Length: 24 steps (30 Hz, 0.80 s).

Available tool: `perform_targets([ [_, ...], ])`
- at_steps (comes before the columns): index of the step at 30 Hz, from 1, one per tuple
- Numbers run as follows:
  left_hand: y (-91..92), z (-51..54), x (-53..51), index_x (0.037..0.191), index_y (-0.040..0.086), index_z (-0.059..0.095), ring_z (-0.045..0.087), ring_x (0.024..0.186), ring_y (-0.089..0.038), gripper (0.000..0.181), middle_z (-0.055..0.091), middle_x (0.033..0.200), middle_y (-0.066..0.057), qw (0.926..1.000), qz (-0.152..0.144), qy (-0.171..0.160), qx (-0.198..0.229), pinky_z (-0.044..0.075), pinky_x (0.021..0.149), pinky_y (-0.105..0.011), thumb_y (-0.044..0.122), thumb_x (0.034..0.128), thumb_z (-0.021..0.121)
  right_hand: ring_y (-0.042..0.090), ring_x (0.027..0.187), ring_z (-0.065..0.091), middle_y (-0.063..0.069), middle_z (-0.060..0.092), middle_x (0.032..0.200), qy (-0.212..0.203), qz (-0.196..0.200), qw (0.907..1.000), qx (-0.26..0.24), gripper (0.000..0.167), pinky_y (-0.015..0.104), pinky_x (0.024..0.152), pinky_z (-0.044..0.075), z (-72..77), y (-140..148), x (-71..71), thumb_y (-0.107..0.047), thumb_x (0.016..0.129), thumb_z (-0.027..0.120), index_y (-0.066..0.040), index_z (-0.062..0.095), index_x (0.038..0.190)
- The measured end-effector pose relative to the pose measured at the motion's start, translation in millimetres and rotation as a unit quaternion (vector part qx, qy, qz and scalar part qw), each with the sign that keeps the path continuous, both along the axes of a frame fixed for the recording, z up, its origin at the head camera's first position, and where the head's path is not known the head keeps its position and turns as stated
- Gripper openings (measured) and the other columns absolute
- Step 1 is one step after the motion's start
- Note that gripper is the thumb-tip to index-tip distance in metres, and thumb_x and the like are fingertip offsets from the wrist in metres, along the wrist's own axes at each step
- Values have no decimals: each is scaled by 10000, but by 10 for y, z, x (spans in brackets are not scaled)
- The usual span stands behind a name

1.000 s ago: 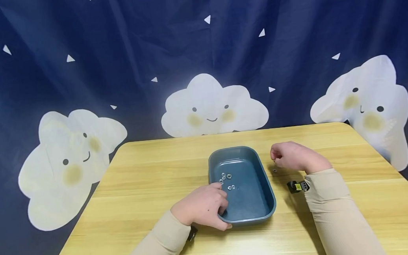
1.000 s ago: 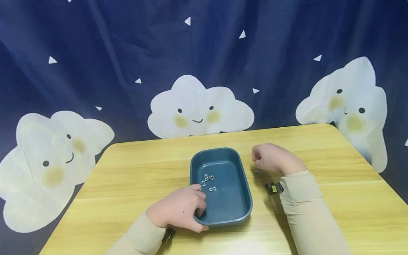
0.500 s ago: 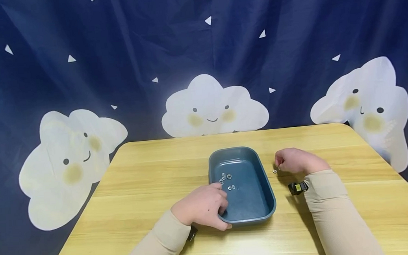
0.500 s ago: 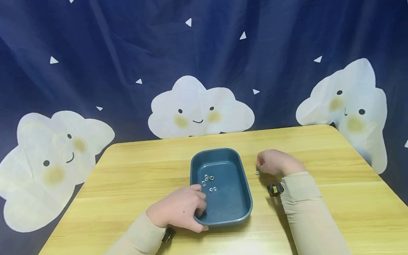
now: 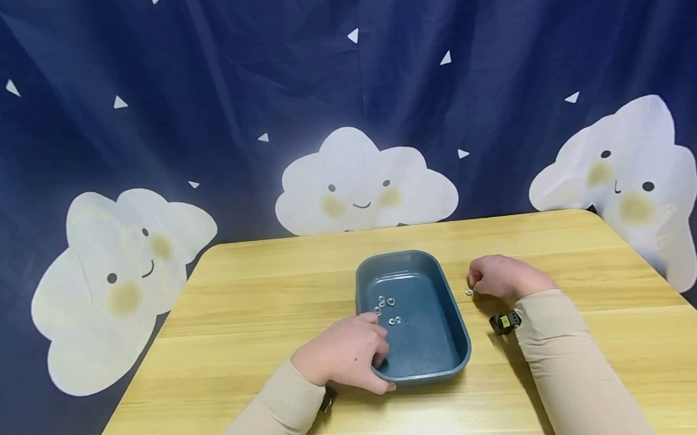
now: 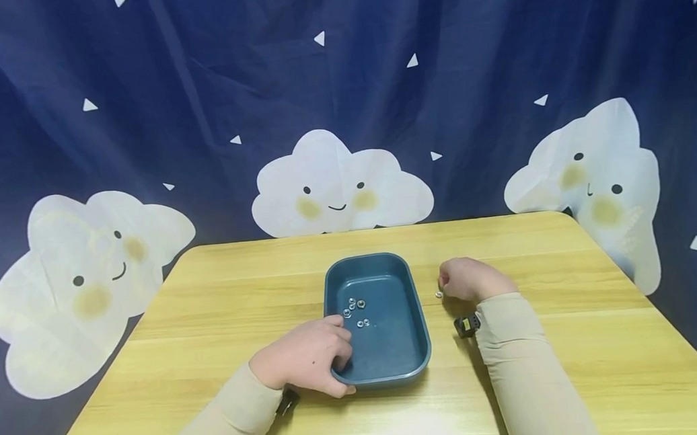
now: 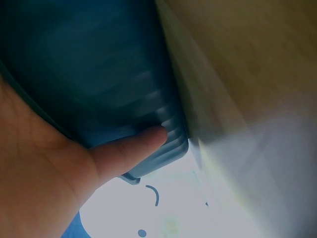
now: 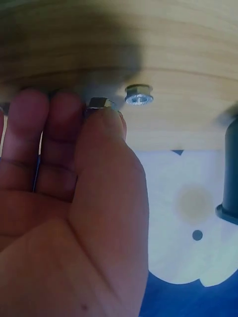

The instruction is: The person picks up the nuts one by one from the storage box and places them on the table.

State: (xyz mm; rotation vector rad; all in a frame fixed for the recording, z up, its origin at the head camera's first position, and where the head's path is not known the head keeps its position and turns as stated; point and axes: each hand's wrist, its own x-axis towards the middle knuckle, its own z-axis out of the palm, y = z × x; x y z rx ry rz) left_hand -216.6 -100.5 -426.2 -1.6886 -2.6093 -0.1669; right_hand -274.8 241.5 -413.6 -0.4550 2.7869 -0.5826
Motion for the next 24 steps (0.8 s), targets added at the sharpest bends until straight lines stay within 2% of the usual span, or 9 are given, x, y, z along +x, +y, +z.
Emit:
perform_targets([
  [5, -7, 2, 4, 535, 280, 454, 353, 717, -35, 459, 382, 629, 209, 10000, 1, -13, 7, 345, 810, -185, 549, 728, 772, 198, 714, 498, 8, 541, 760, -3, -7, 9998, 185, 116, 353, 661, 379, -34, -30, -17, -22, 857, 592, -126, 602, 805],
  [12, -7, 6, 10, 533, 278, 460, 352, 728, -46, 455, 383, 627, 205, 10000, 25, -33, -5, 314, 713, -181, 548, 729, 770, 198, 709, 501, 9, 530, 746, -72, -41, 9999, 150, 137, 349, 649, 376, -40, -27, -18, 4, 839, 567, -125, 588, 797],
  [24, -6, -5, 3, 535, 280, 461, 356, 731, -44, 455, 384, 627, 207, 10000, 19, -7, 0, 320, 716, -179, 553, 725, 772, 205, 751, 529, 13, 567, 803, -105, -81, 9999, 49, 116, 361, 689, 409, -13, 4, 10, -11, 849, 563, -119, 603, 840],
])
